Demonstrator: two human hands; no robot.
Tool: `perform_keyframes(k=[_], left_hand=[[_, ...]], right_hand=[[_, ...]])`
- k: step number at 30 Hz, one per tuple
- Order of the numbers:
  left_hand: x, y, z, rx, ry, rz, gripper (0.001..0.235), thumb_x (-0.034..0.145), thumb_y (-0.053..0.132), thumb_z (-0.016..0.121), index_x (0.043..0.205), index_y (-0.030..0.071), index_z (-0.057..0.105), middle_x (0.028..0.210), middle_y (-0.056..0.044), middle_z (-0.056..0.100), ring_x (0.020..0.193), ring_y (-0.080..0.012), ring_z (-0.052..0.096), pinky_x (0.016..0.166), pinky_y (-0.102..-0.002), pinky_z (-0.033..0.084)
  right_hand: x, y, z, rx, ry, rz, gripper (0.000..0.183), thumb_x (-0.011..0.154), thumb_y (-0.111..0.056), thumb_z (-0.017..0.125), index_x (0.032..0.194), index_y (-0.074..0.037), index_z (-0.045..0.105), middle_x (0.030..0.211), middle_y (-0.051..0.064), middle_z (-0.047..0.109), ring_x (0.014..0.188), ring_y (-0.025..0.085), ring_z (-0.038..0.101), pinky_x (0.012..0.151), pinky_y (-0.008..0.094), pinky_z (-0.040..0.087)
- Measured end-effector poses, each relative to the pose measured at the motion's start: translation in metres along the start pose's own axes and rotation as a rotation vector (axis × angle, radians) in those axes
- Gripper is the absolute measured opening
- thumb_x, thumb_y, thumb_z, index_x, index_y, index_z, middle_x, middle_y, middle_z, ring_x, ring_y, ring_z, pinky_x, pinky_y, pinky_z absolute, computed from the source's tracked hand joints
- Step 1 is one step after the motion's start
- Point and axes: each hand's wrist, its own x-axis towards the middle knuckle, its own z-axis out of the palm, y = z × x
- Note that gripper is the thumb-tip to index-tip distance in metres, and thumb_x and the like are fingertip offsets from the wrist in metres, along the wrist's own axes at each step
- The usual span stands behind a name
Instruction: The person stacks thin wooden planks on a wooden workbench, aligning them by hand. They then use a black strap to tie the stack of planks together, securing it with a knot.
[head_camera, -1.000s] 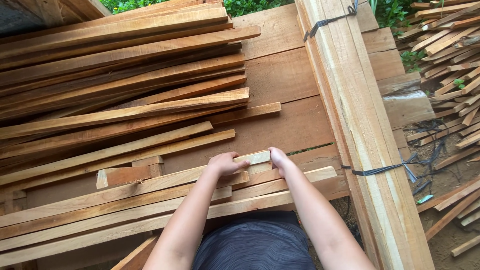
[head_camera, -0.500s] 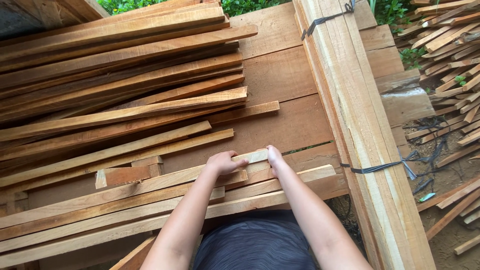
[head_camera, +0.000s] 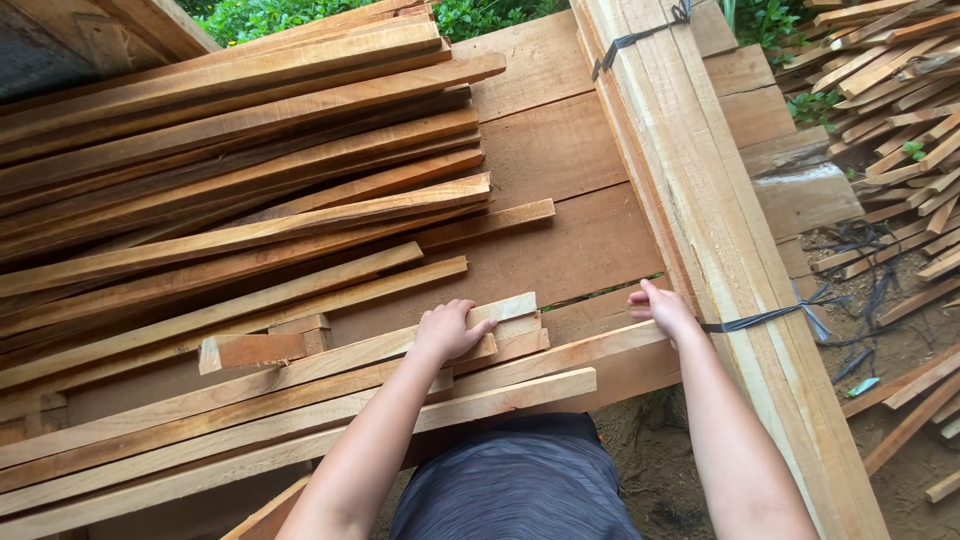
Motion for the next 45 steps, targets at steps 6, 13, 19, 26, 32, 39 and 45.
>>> perform_keyframes(k=[6,13,19,26,32,39,45], left_hand=[[-0.002,0.003,-0.004,-0.018,-0.044,-0.056,0.078,0.088,0.075,0.053,0.139,0.016,0.062,0.125,-0.013,0.072,0.121,-0.0303,0.065,0.108,-0.045,0.046],[0.001,0.003,-0.003,-0.048,-0.046,-0.079,0.078,0.084,0.077,0.054,0.139,0.021,0.064,0.124,-0.012,0.072,0.121,-0.0313,0.065,0.106,-0.045,0.048],[0.002,0.001,0.000,-0.041,-0.039,-0.075,0.078,0.085,0.076,0.052,0.139,0.021,0.063,0.126,-0.012,0.071,0.120,-0.0327,0.065,0.105,-0.045,0.049],[0.004,0.002,0.000,-0.031,-0.055,-0.078,0.078,0.085,0.076,0.052,0.139,0.021,0.063,0.126,-0.012,0.071,0.121,-0.0321,0.065,0.105,-0.045,0.050],[0.001,0.004,-0.004,-0.029,-0.054,-0.087,0.078,0.085,0.076,0.052,0.139,0.021,0.063,0.126,-0.012,0.071,0.121,-0.0319,0.065,0.105,-0.045,0.050],[0.001,0.006,-0.006,-0.034,-0.079,-0.103,0.080,0.084,0.077,0.052,0.141,0.021,0.062,0.126,-0.012,0.071,0.122,-0.0306,0.065,0.106,-0.045,0.049],[0.004,0.002,0.000,-0.026,-0.072,-0.099,0.080,0.085,0.077,0.051,0.142,0.021,0.061,0.129,-0.012,0.070,0.123,-0.0312,0.064,0.107,-0.045,0.048]], right_hand=[[0.009,0.011,0.000,0.198,-0.241,0.029,0.067,0.111,-0.047,0.024,0.110,-0.007,0.077,0.111,0.006,0.081,0.110,0.019,0.075,0.126,0.046,0.030],[-0.011,-0.011,0.023,0.037,-0.227,0.076,0.066,0.111,-0.049,0.029,0.106,-0.008,0.080,0.110,0.005,0.081,0.123,0.019,0.065,0.125,0.050,0.026],[-0.030,-0.030,0.061,0.044,-0.284,0.111,0.061,0.110,-0.047,0.027,0.114,-0.011,0.076,0.120,0.005,0.079,0.148,0.021,0.041,0.128,0.059,0.002],[-0.046,-0.037,0.095,0.071,-0.354,0.123,0.060,0.110,-0.040,0.023,0.124,-0.012,0.075,0.125,0.003,0.078,0.143,0.022,0.049,0.126,0.054,0.018],[-0.051,-0.041,0.117,0.240,-0.404,0.149,0.057,0.110,-0.032,0.021,0.132,-0.009,0.068,0.133,0.010,0.072,0.125,0.021,0.066,0.114,0.041,0.047],[-0.043,-0.030,0.149,0.314,-0.353,0.179,0.051,0.108,-0.034,0.030,0.142,-0.007,0.057,0.142,0.013,0.063,0.127,0.020,0.060,0.109,0.040,0.047],[-0.046,-0.026,0.179,0.505,-0.322,0.200,0.047,0.108,-0.034,0.029,0.134,-0.004,0.055,0.135,0.021,0.063,0.126,0.029,0.062,0.108,0.043,0.049]])
